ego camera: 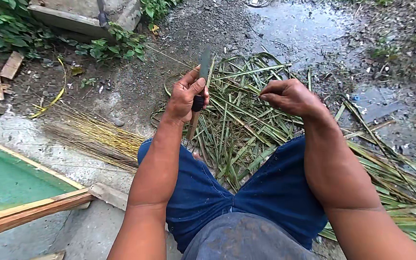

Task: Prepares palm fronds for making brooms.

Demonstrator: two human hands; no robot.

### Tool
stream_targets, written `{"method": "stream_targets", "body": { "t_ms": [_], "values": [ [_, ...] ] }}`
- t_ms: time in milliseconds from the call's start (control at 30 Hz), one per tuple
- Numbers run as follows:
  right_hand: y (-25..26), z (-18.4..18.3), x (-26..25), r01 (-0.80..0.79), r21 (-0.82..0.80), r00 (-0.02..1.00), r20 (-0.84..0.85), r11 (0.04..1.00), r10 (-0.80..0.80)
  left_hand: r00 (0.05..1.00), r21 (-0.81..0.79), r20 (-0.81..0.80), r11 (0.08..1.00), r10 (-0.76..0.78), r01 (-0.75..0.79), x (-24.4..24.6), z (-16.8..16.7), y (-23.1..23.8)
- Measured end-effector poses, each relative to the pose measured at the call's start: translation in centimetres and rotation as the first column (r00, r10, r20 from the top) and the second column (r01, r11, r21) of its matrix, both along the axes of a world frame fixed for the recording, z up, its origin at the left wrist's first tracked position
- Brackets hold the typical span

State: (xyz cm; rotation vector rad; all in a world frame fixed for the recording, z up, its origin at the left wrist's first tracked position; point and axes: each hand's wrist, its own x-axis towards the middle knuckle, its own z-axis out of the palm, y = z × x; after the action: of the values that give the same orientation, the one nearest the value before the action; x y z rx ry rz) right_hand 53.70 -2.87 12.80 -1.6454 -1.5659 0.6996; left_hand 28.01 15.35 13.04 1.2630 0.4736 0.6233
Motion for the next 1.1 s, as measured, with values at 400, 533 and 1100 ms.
{"method": "stream_targets", "body": {
  "t_ms": [400, 533, 1100],
  "values": [
    [0.1, 0.2, 0.2, 0.035, -0.016, 0.999, -0.013, 0.999, -0.035, 0.999, 0.015, 0.029, 0.999, 0.046, -0.047, -0.8, 0.3, 0.7],
    [0.1, 0.1, 0.3, 0.047, -0.018, 0.999, -0.019, 0.999, -0.047, 0.996, 0.008, 0.062, 0.998, 0.068, -0.069, -1.3, 0.4, 1.1],
    [1.0, -0.4, -1.9, 0.049, 0.002, 0.998, -0.033, 0.999, -0.049, 0.999, -0.036, 0.037, 0.999, -0.014, 0.015, 0.0, -0.3, 0.2]
  ]
}}
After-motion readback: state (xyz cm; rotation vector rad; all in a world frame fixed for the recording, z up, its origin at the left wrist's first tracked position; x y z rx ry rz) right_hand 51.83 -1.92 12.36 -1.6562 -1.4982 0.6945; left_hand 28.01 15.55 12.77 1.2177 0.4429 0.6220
